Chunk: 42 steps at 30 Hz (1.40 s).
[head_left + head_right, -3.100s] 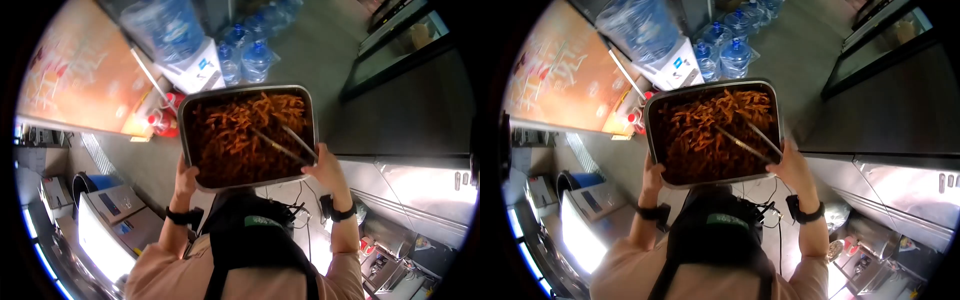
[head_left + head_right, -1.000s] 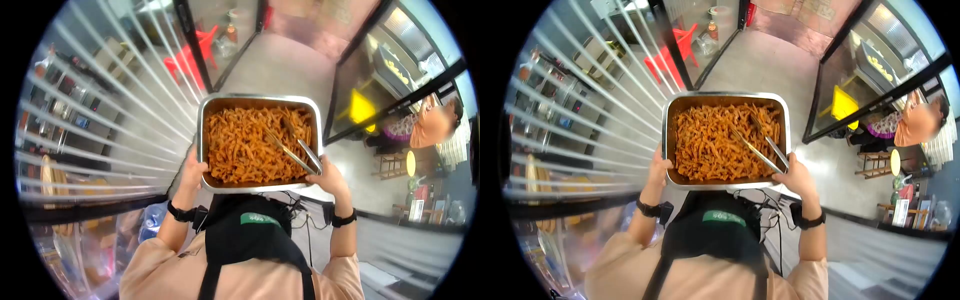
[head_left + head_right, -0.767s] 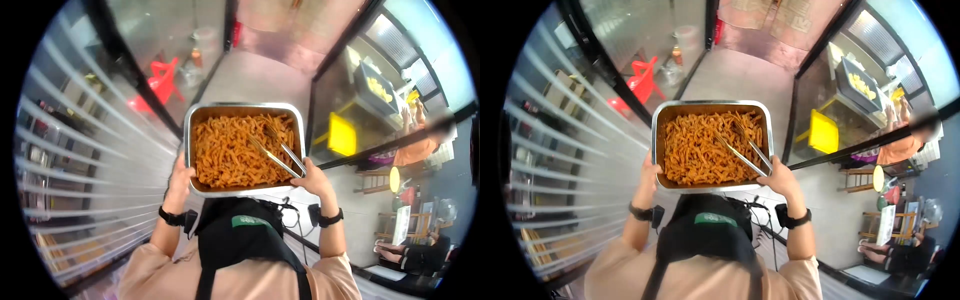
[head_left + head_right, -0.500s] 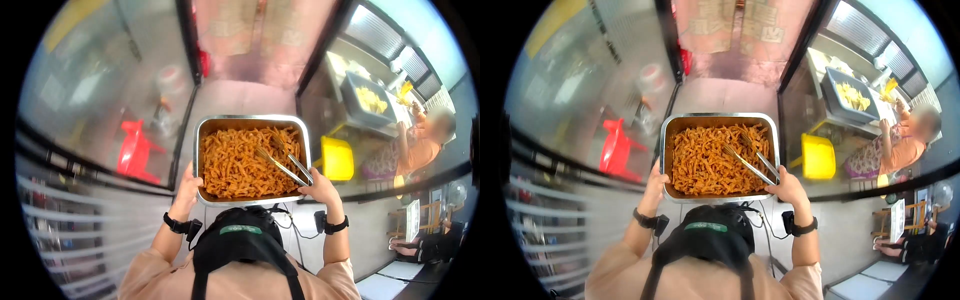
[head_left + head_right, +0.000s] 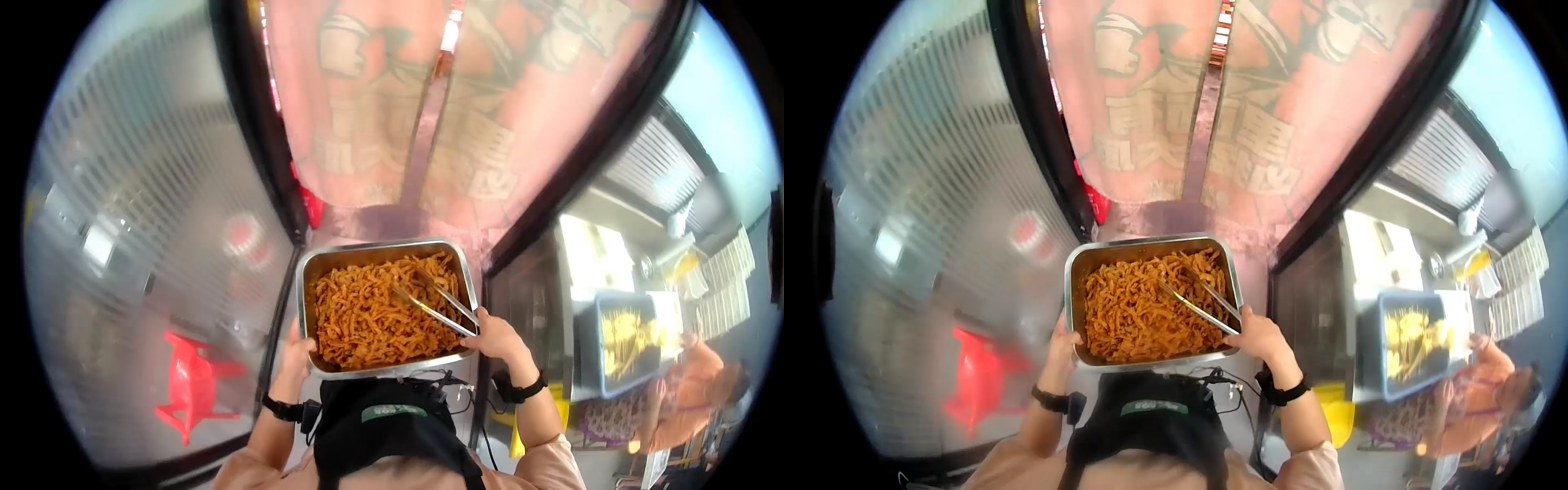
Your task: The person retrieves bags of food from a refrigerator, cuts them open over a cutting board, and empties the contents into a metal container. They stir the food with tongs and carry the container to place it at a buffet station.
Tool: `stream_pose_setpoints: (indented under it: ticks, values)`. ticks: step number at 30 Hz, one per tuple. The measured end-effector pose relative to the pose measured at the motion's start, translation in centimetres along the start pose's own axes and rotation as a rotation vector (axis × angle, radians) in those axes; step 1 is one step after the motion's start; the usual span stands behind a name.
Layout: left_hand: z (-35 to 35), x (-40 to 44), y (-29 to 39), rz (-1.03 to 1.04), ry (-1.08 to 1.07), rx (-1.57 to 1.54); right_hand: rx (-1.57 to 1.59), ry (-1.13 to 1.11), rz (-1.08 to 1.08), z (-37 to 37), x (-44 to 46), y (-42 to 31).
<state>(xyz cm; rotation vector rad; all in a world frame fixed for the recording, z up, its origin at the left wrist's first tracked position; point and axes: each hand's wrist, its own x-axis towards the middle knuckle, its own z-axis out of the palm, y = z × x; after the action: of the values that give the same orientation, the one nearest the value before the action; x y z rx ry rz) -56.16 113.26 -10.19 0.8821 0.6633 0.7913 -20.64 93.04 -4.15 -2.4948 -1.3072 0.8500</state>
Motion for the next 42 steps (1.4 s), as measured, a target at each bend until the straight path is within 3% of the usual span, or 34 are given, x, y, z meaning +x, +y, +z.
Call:
stream_pose_setpoints:
  ticks: [2, 3, 5, 9, 10, 17, 21, 22, 29, 31, 35, 37, 42]
  values:
    - [-0.2, -0.3, 0.3, -0.021, -0.052, -0.058, -0.014, 0.014, -0.007, 0.3, -1.0, -0.5]
    - [-0.9, 0.1, -0.6, -0.003, 0.040, 0.110, -0.029, 0.038, -0.016, 0.0, -0.8, -0.7]
    - [1.0, -0.1, 0.4, 0.091, -0.004, 0.011, -0.039, 0.059, -0.037, 1.2, 0.6, 1.0]
    - [-0.4, -0.8, 0.6, 0.005, -0.067, 0.007, -0.007, -0.001, 0.058, 1.2, -0.7, -0.2]
    - [-0.9, -0.9, 0.5, -0.033, 0.015, 0.070, 0.022, -0.003, 0.064, 1.2, -0.5, -0.5]
    - [-0.8, 0.9, -0.8, 0.039, -0.008, 0.017, 0.079, 0.044, -0.014, 1.6, 1.4, 1.1]
    - [0.3, -0.2, 0.1, 0.012, 0.149, 0.154, 0.179, 0.043, -0.052, 3.1, 1.8, 2.5]
    - [3.5, -1.0, 2.2, 0.015, 0.091, 0.134, 0.192, 0.050, -0.084, 3.5, 1.8, 2.7]
    - [3.8, -1.1, 2.5, 0.038, 0.144, 0.220, 0.203, 0.022, -0.022, 1.6, 0.9, 2.0]
    - [2.5, -0.8, 1.4, 0.104, -0.006, 0.152, 0.199, 0.040, -0.058, 2.5, 2.1, 2.5]
    - [2.4, -1.2, 0.3, 0.062, 0.093, 0.183, 0.243, 0.025, -0.050, 2.6, 1.5, 2.8]
    - [2.4, -0.1, 1.1, 0.159, 0.057, 0.265, 0.233, -0.001, -0.057, 2.8, 1.5, 3.0]
    - [5.0, -0.1, 5.4, 0.007, -0.105, 0.346, 0.304, 0.100, 0.061, 3.9, -4.4, 3.1]
